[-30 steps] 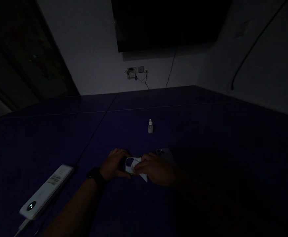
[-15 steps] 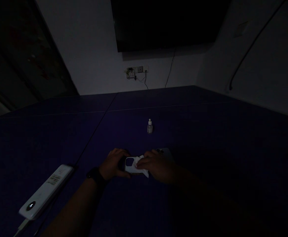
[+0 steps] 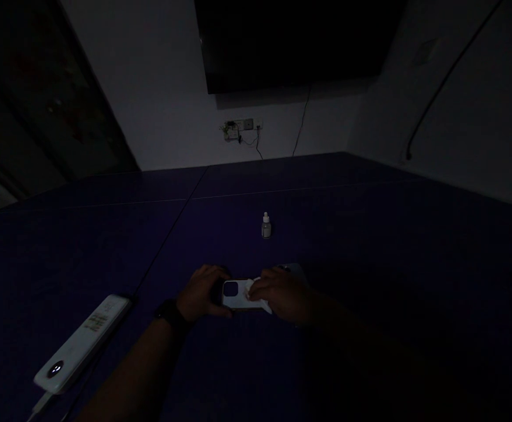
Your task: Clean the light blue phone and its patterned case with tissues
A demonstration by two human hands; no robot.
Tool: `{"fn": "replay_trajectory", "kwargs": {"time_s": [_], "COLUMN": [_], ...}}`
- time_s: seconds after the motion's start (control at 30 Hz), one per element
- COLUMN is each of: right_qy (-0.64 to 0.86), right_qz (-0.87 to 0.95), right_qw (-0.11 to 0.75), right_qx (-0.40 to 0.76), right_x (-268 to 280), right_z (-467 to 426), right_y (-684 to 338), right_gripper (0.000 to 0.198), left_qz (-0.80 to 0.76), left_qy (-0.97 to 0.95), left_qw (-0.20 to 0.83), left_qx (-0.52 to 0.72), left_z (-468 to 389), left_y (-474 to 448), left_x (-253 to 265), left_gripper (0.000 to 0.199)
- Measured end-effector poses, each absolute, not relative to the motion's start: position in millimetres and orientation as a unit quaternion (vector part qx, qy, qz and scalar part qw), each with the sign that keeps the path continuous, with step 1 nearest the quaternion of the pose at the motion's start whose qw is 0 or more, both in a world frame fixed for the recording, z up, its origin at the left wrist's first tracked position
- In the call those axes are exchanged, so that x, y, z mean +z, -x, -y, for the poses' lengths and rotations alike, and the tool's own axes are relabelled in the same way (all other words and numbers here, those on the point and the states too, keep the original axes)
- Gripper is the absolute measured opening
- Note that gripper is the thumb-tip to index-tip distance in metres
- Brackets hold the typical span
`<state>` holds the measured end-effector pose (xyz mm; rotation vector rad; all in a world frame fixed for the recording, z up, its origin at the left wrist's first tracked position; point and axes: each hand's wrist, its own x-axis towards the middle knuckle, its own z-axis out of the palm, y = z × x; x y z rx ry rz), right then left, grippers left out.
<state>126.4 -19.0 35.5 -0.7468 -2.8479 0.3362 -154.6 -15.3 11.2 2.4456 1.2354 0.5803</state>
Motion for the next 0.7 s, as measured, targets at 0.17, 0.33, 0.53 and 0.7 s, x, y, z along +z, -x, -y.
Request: {"fn": "replay_trajectory", "kwargs": {"time_s": [0.17,0.33,0.53,0.7], "right_qy": [0.209,0.248,0.231,0.229], "right_qz": [0.966,0.959,0.962,0.96], "right_qw": [0.083,0.094,0.067,0.088], "right_qx": [0.131,0.1,0.132,0.135], "right_x": [35,33,45,37], "right_z": [22,23,20,21], "right_y": [-124,-120,-128,-120], "right_gripper": [0.042,0.046,0.041,0.047], "left_qz": [-0.434,-0.43,-0.428,-0.429], "left_qy": [-0.86,-0.86,-0.86,-0.861], "left_qw": [0.172,0.178,0.179,0.177], "left_qx": [0.205,0.21,0.213,0.209], "left_z": [16,16,16,16], "left_y": [154,154,153,153], "left_x": [14,13,13,14], "left_gripper": [0.081,0.08,0.077,0.079]}}
